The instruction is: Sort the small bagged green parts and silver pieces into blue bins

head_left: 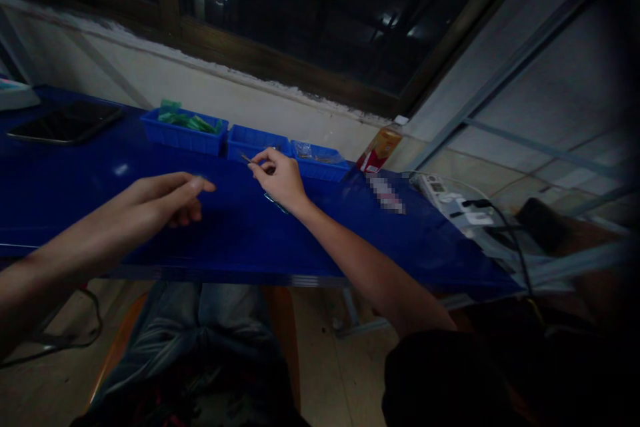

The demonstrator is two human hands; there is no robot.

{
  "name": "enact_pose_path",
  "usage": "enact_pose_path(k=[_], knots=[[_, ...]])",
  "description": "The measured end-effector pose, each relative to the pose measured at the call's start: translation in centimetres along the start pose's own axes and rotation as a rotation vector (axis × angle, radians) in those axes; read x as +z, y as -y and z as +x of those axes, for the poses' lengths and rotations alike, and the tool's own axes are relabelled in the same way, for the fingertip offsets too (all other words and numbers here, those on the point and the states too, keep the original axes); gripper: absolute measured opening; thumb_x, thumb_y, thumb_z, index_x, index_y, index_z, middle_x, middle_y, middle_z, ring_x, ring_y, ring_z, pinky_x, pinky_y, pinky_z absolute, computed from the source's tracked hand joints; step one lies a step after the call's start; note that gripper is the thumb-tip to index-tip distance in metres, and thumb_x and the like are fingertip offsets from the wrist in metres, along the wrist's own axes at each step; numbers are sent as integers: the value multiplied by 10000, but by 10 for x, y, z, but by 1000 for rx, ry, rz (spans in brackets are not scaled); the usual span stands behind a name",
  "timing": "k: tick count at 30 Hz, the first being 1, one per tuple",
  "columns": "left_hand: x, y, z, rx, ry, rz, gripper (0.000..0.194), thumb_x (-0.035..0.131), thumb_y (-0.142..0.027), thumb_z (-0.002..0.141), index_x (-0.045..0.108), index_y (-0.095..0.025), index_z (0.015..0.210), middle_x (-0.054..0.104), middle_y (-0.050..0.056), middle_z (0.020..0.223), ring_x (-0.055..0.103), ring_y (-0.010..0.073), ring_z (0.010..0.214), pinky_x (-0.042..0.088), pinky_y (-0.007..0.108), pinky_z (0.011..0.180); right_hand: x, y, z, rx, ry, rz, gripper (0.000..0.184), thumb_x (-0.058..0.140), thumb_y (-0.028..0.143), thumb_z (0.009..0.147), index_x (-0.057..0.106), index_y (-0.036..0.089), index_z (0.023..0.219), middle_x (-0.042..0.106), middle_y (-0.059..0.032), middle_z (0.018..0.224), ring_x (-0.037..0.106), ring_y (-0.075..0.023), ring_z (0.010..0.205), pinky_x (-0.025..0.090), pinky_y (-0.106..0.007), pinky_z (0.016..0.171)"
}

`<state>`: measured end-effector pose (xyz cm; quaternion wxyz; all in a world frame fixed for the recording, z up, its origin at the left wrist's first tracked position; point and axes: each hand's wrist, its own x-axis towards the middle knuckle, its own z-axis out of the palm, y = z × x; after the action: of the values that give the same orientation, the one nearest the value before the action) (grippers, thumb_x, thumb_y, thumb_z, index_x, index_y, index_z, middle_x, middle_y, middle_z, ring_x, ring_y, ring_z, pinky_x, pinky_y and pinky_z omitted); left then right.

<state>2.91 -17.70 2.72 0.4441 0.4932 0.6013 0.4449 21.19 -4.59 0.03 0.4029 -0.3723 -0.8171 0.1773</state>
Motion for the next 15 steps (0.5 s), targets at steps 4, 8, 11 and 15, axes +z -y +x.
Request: enact_pose_path(k=[4,8,11,15], knots=[[23,-10,67,-74,118,-87,484,414,-543,752,609,-127,904,617,94,743,549,190,640,418,295,538,-5,4,-1,-100,-36,-78,78,515,246,777,564,186,774,623,-3,770,554,-120,692,414,-258,655],[39,-19,111,173,157,-23,235,508,-293,744,606,-120,869,623,82,764,554,138,625,431,258,559,-7,3,2,-97,-67,-106,78,497,205,777,574,194,768,626,-15,812,558,-134,745,425,-273,705],[48,-21,130,375,112,107,216,511,-233,735,594,-125,903,628,53,750,550,113,589,443,243,562,-9,-6,9,-16,-132,-51,86,524,243,767,587,190,795,620,-24,845,558,-144,796,435,-284,723],[53,-12,140,703,-1,341,244,496,-229,738,611,-135,931,653,51,833,585,137,699,464,271,671,-11,-21,18,220,-99,139,275,507,424,787,599,168,748,602,-22,729,557,-128,698,440,-258,659]])
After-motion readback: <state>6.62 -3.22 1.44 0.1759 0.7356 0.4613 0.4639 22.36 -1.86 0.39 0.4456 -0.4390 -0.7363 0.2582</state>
